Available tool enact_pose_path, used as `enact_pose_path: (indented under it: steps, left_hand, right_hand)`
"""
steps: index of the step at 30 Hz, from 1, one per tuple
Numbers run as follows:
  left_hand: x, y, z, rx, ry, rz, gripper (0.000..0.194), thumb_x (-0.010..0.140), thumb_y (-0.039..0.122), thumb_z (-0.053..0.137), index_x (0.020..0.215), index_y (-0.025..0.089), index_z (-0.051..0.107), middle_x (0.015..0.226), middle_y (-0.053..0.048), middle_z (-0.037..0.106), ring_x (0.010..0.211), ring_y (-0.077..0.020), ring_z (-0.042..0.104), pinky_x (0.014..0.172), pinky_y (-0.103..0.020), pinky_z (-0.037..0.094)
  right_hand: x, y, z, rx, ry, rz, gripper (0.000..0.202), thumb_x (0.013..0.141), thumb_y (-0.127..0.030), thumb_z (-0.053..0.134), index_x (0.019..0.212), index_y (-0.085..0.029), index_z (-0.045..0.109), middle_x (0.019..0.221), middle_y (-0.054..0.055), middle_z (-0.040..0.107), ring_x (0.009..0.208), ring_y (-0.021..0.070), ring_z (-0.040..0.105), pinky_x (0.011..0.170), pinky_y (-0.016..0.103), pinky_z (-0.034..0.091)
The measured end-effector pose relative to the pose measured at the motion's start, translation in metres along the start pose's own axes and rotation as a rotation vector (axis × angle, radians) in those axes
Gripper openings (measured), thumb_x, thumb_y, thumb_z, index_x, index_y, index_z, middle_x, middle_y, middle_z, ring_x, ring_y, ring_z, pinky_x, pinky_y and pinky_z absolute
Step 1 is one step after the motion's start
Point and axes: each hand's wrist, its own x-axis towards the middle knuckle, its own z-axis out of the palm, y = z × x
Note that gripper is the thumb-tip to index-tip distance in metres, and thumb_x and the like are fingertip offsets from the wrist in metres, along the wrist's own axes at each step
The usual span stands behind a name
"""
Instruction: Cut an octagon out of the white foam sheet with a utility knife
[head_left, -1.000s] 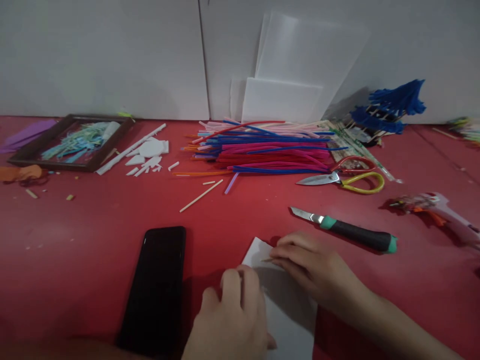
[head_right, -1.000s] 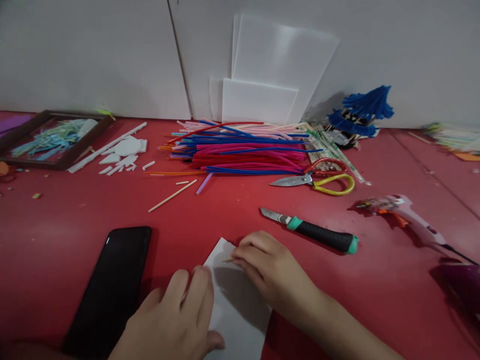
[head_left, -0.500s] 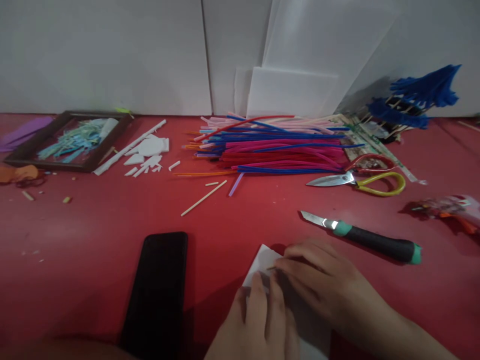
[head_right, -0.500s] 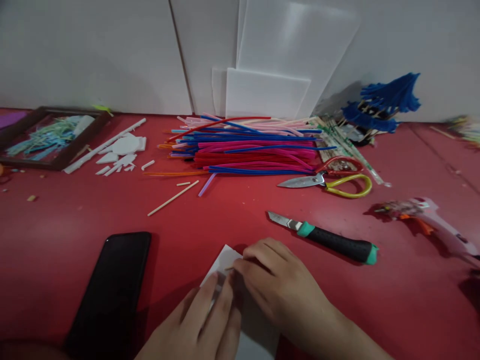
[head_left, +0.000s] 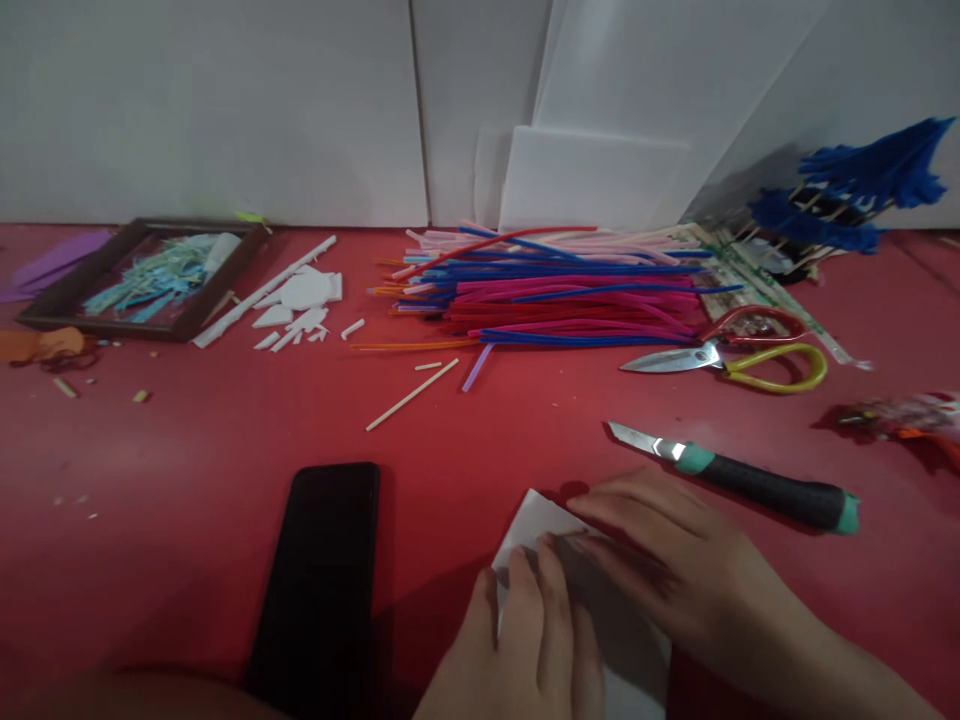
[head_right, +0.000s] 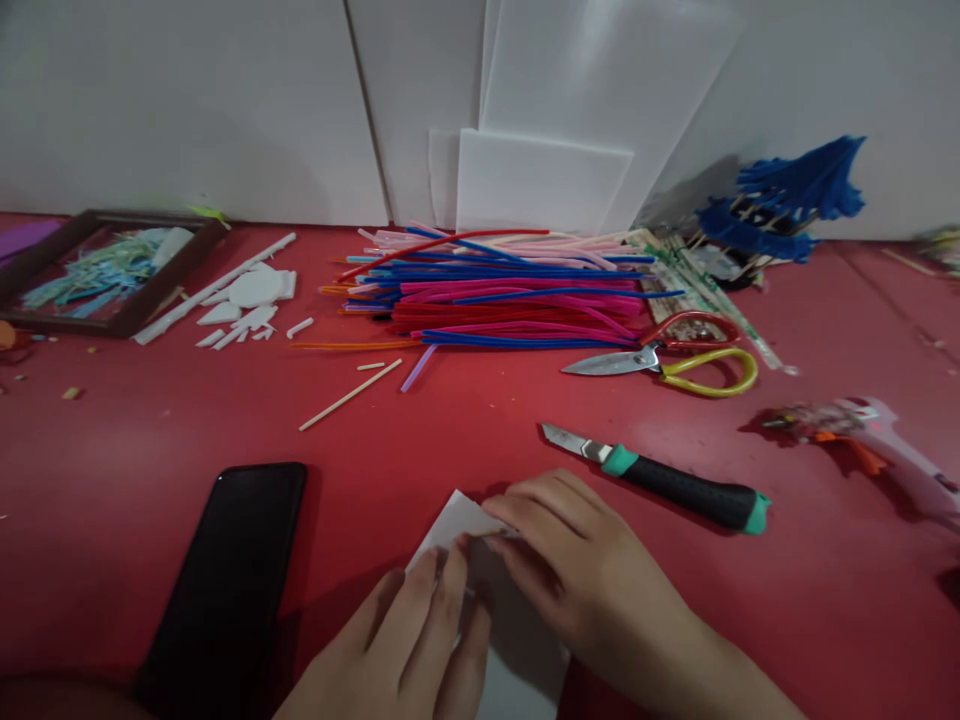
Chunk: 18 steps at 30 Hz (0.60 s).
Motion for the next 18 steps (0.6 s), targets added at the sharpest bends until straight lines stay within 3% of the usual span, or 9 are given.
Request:
enact_pose_path:
  steps: [18]
  left_hand:
    - [-0.0033, 0.0058, 0.0068, 0.017, 0.073, -0.037, 0.027, 0.098, 0.013, 0.043, 0.114, 0.015, 0.065, 0.119, -0.006, 0.077, 0.111, -0.0236, 0.066, 0.087, -0.034, 0.050]
  right_hand:
    - [0.0029, 0.0042, -0.0002, -0.007, -0.046, 0.022, 0.019, 0.099, -0.014, 0.053, 0.092, -0.021, 0.069, 0.088, 0.006, 0.071, 0.077, 0.0178, 0.069, 0.069, 0.030, 0.058]
